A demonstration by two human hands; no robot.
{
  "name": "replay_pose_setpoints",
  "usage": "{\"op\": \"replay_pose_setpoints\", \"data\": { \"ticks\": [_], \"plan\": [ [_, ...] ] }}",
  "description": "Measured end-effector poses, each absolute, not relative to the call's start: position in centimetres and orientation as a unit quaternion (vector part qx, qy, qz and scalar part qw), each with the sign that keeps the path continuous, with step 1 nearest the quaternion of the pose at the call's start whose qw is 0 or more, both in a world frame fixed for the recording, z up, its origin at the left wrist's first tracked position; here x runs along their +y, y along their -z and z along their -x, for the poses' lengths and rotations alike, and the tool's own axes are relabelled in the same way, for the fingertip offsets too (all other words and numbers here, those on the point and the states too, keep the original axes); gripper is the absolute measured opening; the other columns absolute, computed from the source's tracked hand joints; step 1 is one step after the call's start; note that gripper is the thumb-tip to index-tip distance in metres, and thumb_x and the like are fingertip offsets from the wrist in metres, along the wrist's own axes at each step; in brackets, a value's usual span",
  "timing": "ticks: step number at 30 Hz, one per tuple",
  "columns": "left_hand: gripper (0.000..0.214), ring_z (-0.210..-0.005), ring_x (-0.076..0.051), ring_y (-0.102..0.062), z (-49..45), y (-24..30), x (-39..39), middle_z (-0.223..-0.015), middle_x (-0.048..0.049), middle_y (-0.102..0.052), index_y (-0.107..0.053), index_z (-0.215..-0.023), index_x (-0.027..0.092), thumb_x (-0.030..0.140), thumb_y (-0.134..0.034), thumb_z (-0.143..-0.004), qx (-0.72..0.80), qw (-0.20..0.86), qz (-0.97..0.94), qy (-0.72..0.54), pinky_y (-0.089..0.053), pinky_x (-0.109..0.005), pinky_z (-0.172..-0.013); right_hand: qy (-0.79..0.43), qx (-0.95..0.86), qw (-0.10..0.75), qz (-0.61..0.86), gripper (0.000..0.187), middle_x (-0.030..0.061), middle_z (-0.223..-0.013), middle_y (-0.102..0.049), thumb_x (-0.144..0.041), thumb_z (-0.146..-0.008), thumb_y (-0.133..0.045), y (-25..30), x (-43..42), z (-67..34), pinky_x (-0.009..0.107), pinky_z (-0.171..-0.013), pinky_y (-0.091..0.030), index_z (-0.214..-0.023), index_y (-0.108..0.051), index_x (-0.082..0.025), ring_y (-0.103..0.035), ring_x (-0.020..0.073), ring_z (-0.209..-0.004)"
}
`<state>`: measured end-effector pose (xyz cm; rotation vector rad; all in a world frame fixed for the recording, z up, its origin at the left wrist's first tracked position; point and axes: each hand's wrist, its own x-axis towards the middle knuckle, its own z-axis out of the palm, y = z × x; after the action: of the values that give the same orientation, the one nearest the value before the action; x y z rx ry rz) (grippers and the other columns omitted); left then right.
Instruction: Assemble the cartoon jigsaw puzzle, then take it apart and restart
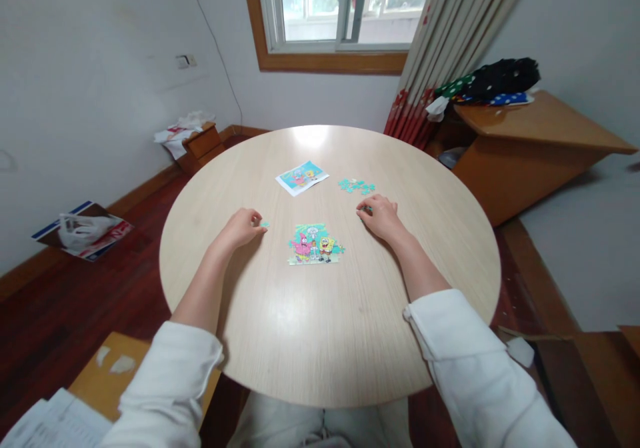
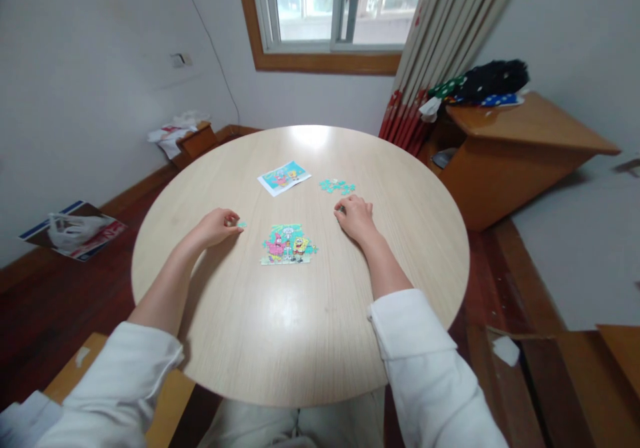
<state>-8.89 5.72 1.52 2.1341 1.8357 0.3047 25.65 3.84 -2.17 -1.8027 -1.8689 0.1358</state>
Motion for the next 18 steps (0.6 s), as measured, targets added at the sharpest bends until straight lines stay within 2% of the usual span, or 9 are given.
{"op": "replay_pose_setpoints", "data": {
  "ticks": [6, 18],
  "plan": [
    [0.006, -0.076, -0.019, -0.062, 7.9, -1.3, 6.3, -0.084, -0.0077, -0.068, -0.064, -0.077, 0.016, 0.016, -0.059, -0.073, 0.637, 0.177, -0.746, -0.085, -0.045, -0.027, -0.068, -0.05, -0.693, 0.275, 0.665, 0.013, 0.0105, -0.098, -0.063, -0.023, -0.079, -0.056, 2.3, 3.9, -25.7, 0.04, -0.082, -0.03, -0.082, -0.067, -0.019, -0.052, 0.0265, -0.099],
    [0.01, -0.065, -0.015, -0.056, 7.7, -1.6, 5.0, -0.073, -0.0028, -0.063, -0.058, -0.081, 0.017, 0.018, -0.056, -0.072, 0.619, 0.205, -0.742, -0.155, -0.04, -0.025, -0.062, -0.05, -0.699, 0.272, 0.659, 0.014, 0.0107, -0.097, -0.063, -0.024, -0.079, -0.055, 2.3, 4.0, -25.7, 0.04, -0.082, -0.03, -0.082, -0.068, -0.02, -0.051, 0.0268, -0.099]
  ]
}}
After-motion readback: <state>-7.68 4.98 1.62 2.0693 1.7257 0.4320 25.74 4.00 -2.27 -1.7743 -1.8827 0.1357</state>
